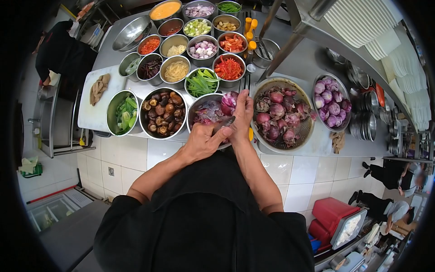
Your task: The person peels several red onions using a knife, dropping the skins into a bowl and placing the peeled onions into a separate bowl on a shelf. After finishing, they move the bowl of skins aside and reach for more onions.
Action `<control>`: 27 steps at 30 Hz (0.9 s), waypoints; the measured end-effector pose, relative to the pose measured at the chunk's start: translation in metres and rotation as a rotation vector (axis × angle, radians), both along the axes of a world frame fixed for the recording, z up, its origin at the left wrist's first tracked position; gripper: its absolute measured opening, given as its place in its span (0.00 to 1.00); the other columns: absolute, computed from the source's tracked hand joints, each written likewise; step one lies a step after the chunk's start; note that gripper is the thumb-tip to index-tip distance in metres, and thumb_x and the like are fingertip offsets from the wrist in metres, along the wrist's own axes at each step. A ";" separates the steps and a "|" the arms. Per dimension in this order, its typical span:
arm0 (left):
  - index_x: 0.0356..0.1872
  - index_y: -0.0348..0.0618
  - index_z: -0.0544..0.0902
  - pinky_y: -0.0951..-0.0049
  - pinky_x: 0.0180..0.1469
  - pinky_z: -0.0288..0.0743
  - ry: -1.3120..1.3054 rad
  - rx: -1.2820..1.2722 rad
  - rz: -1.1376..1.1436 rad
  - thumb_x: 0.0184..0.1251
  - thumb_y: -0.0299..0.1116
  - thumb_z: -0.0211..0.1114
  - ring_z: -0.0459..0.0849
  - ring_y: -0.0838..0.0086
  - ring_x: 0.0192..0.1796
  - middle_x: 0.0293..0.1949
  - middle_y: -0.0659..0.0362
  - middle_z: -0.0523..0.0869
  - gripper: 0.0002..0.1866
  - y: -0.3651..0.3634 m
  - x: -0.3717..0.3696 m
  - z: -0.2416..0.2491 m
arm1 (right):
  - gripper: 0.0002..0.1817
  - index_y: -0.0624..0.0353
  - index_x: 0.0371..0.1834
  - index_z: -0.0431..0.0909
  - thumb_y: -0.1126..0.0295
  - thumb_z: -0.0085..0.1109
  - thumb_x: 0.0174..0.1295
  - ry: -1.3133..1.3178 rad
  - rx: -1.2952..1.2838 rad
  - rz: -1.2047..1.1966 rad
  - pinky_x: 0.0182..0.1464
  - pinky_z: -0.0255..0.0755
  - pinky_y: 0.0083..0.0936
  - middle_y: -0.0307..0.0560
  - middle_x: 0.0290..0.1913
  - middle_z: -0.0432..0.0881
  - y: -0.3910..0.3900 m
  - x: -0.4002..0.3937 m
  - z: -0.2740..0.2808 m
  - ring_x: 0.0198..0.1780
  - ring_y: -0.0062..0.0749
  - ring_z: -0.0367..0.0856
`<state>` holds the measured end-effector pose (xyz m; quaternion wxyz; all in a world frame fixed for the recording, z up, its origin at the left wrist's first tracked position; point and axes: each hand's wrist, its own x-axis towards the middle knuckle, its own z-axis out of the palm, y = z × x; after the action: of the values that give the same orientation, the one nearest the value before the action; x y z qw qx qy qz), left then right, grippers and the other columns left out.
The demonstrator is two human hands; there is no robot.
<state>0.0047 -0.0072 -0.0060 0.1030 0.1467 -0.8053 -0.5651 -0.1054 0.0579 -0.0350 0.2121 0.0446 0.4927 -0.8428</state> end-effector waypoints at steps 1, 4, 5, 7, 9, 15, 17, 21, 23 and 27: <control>0.23 0.32 0.82 0.64 0.23 0.69 0.025 -0.008 0.026 0.69 0.58 0.60 0.76 0.63 0.16 0.13 0.47 0.75 0.32 -0.001 0.001 -0.004 | 0.26 0.57 0.44 0.70 0.41 0.54 0.67 -0.004 0.007 -0.010 0.35 0.75 0.23 0.38 0.38 0.75 0.002 -0.005 -0.009 0.37 0.19 0.76; 0.25 0.30 0.81 0.59 0.27 0.74 -0.075 -0.080 0.099 0.69 0.55 0.60 0.82 0.54 0.21 0.16 0.42 0.79 0.30 -0.013 0.001 0.001 | 0.28 0.56 0.49 0.69 0.40 0.53 0.67 -0.179 -0.136 0.009 0.39 0.79 0.27 0.39 0.39 0.76 0.009 -0.007 -0.002 0.39 0.24 0.79; 0.25 0.30 0.81 0.57 0.29 0.75 -0.143 -0.125 0.119 0.69 0.54 0.60 0.84 0.52 0.23 0.16 0.42 0.79 0.30 -0.017 0.000 -0.001 | 0.28 0.54 0.53 0.67 0.41 0.52 0.68 -0.144 -0.152 0.003 0.41 0.81 0.28 0.39 0.40 0.76 0.012 -0.009 -0.006 0.40 0.26 0.81; 0.28 0.28 0.81 0.50 0.34 0.77 -0.256 -0.254 0.141 0.67 0.48 0.64 0.85 0.44 0.29 0.21 0.39 0.82 0.26 -0.024 -0.001 -0.016 | 0.25 0.53 0.51 0.68 0.42 0.51 0.69 -0.135 -0.172 0.004 0.40 0.81 0.27 0.39 0.40 0.76 0.015 -0.010 -0.009 0.40 0.25 0.80; 0.33 0.30 0.82 0.54 0.35 0.76 -0.270 -0.362 0.148 0.65 0.45 0.66 0.84 0.44 0.30 0.24 0.38 0.82 0.21 -0.027 0.000 -0.033 | 0.23 0.53 0.48 0.69 0.44 0.50 0.70 -0.129 -0.192 0.010 0.40 0.80 0.27 0.38 0.39 0.76 0.016 -0.009 -0.013 0.39 0.23 0.80; 0.32 0.28 0.82 0.58 0.31 0.75 -0.113 -0.167 0.132 0.57 0.46 0.72 0.83 0.55 0.25 0.21 0.43 0.82 0.24 -0.036 -0.002 -0.035 | 0.18 0.52 0.39 0.69 0.48 0.47 0.73 -0.048 -0.183 0.092 0.39 0.79 0.24 0.36 0.34 0.75 0.015 -0.002 -0.006 0.37 0.18 0.78; 0.31 0.28 0.82 0.63 0.29 0.73 -0.087 -0.019 0.116 0.58 0.50 0.71 0.81 0.64 0.22 0.19 0.47 0.81 0.26 -0.033 -0.004 -0.029 | 0.18 0.52 0.38 0.68 0.50 0.46 0.74 -0.010 -0.160 0.090 0.40 0.77 0.22 0.36 0.33 0.75 0.012 0.003 0.000 0.37 0.17 0.77; 0.28 0.30 0.84 0.68 0.25 0.69 -0.011 0.144 0.122 0.64 0.56 0.66 0.75 0.74 0.20 0.16 0.52 0.79 0.30 -0.024 -0.011 -0.024 | 0.20 0.54 0.40 0.69 0.47 0.46 0.73 0.099 -0.098 0.117 0.41 0.75 0.21 0.37 0.35 0.74 0.008 0.006 -0.013 0.36 0.19 0.75; 0.25 0.31 0.83 0.68 0.24 0.68 -0.034 0.150 0.131 0.66 0.58 0.63 0.73 0.75 0.19 0.15 0.54 0.77 0.32 -0.023 -0.012 -0.020 | 0.20 0.54 0.40 0.70 0.47 0.46 0.74 0.173 -0.011 0.109 0.42 0.73 0.20 0.37 0.36 0.73 0.008 0.008 -0.018 0.37 0.18 0.74; 0.21 0.31 0.81 0.66 0.23 0.67 -0.163 0.093 0.153 0.69 0.59 0.59 0.70 0.76 0.18 0.12 0.55 0.74 0.34 -0.027 -0.013 -0.022 | 0.20 0.59 0.42 0.69 0.50 0.47 0.74 0.299 0.091 0.075 0.46 0.63 0.17 0.35 0.37 0.69 0.006 0.012 -0.017 0.40 0.17 0.65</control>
<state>-0.0087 -0.0343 -0.0281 0.0731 0.2578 -0.7703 -0.5786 -0.0933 0.0636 -0.0516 0.1653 -0.0903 0.5579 -0.8083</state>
